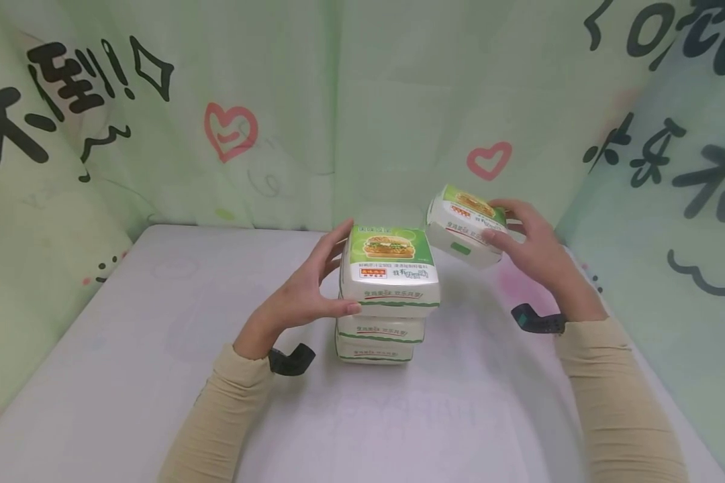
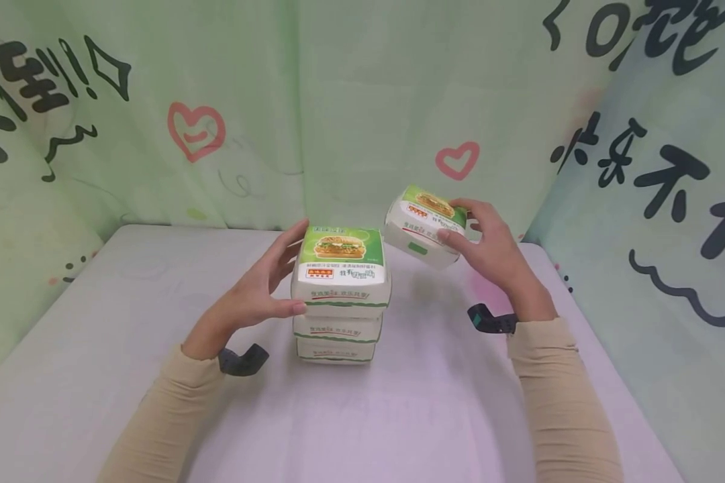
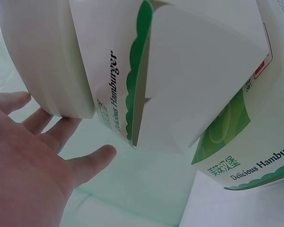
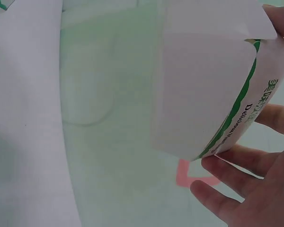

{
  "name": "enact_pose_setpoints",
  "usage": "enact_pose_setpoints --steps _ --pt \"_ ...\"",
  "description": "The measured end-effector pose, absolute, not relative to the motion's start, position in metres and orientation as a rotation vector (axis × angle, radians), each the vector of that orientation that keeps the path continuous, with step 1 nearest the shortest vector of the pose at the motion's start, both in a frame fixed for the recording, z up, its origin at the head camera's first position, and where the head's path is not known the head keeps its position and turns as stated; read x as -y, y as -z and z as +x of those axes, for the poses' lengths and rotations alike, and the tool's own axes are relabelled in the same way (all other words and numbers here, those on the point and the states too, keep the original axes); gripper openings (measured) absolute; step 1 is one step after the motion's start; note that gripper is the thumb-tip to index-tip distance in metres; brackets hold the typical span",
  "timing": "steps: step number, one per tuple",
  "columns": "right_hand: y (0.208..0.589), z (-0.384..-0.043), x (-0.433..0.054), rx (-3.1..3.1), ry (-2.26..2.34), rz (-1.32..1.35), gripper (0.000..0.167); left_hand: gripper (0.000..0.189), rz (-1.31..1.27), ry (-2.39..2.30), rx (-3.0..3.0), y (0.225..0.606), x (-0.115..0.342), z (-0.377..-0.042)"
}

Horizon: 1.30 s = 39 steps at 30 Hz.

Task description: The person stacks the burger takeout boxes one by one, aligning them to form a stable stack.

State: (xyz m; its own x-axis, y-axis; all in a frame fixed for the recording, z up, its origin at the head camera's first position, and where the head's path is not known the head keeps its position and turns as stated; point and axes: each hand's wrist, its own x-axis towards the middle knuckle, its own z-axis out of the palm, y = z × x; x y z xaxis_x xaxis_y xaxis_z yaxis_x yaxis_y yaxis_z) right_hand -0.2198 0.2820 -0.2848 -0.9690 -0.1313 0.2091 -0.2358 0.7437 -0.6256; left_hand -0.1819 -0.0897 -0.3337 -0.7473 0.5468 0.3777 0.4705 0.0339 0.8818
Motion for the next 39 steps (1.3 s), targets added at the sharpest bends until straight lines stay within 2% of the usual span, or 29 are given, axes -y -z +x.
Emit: enact_pose_setpoints --steps 11,24,39 --pt "0.26 -0.214 -0.274 2.639 -1.064 0.369 0.053 0.11 1.086 -1.838 -2.21 0.334 0.091 -0.182" --pt "0.237 -0.2 -0.253 2.589 -1.067 0.465 0.055 0.109 1.089 -1.837 -2.224 0.334 0.09 -0.182" --pt "0.225 -0.189 -0.219 2.467 -0.999 0.879 0.055 0.108 1.095 -1.836 -2.22 0.333 0.088 -0.181"
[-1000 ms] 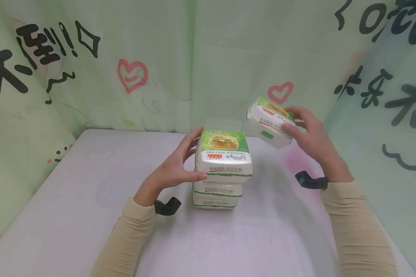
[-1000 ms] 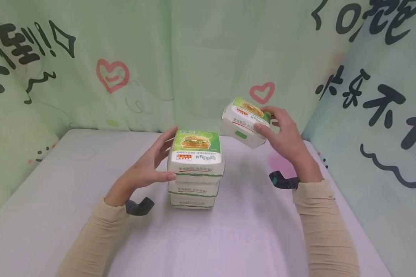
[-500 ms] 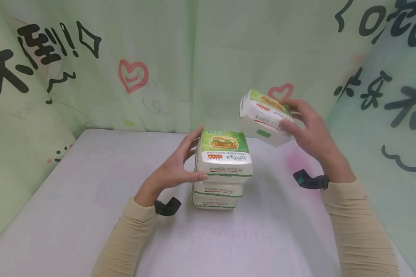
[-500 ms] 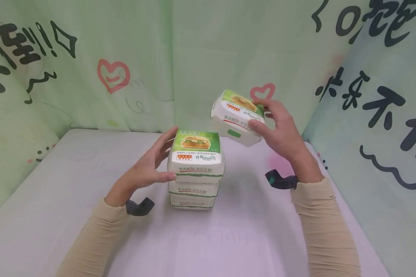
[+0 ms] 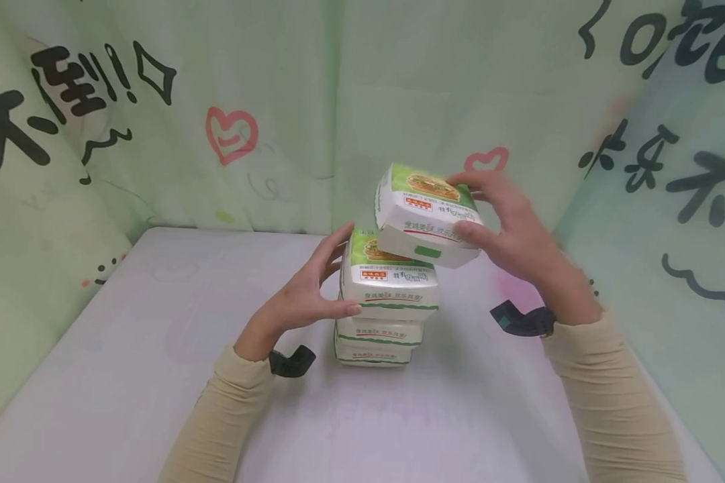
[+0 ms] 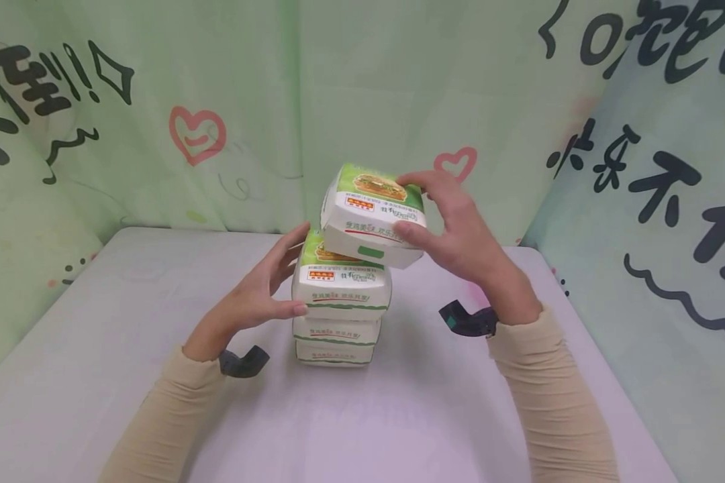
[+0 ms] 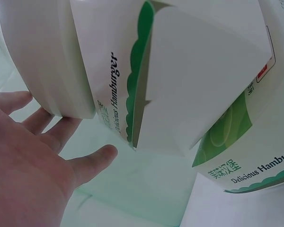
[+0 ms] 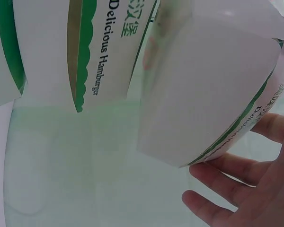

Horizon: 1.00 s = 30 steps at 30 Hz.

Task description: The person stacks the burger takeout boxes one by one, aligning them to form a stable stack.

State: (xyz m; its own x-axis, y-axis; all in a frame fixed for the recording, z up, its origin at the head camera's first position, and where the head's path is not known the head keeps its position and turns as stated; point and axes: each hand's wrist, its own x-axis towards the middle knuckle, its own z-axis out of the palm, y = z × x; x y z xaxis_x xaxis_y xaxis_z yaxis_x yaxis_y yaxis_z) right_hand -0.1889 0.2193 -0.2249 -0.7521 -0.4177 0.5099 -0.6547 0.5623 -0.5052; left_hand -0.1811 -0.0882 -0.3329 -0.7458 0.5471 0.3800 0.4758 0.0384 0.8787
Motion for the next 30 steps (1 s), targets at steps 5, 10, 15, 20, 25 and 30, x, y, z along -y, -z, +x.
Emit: enact_pose_setpoints --steps 5,10,15,20,25,30 --pt "0.225 -0.189 -0.211 2.446 -0.932 0.971 0.057 0.107 1.116 -1.843 -2.205 0.334 0.088 -0.182" --pt "0.224 -0.189 -0.204 2.453 -0.892 1.018 0.057 0.104 1.137 -1.841 -2.206 0.333 0.087 -0.183" --pt "0.224 -0.188 -0.2 2.457 -0.85 1.04 0.056 0.102 1.141 -1.833 -2.214 0.333 0.087 -0.183" --pt "0.224 -0.188 -0.198 2.485 -0.842 1.027 0.057 0.103 1.125 -1.82 -2.228 0.333 0.087 -0.183" --pt "0.226 -0.186 -0.199 2.496 -0.872 1.01 0.058 0.104 1.12 -1.821 -2.223 0.333 0.088 -0.183" --pt "0.227 -0.185 -0.2 2.483 -0.945 1.029 0.059 0.107 1.139 -1.845 -2.192 0.334 0.089 -0.184"
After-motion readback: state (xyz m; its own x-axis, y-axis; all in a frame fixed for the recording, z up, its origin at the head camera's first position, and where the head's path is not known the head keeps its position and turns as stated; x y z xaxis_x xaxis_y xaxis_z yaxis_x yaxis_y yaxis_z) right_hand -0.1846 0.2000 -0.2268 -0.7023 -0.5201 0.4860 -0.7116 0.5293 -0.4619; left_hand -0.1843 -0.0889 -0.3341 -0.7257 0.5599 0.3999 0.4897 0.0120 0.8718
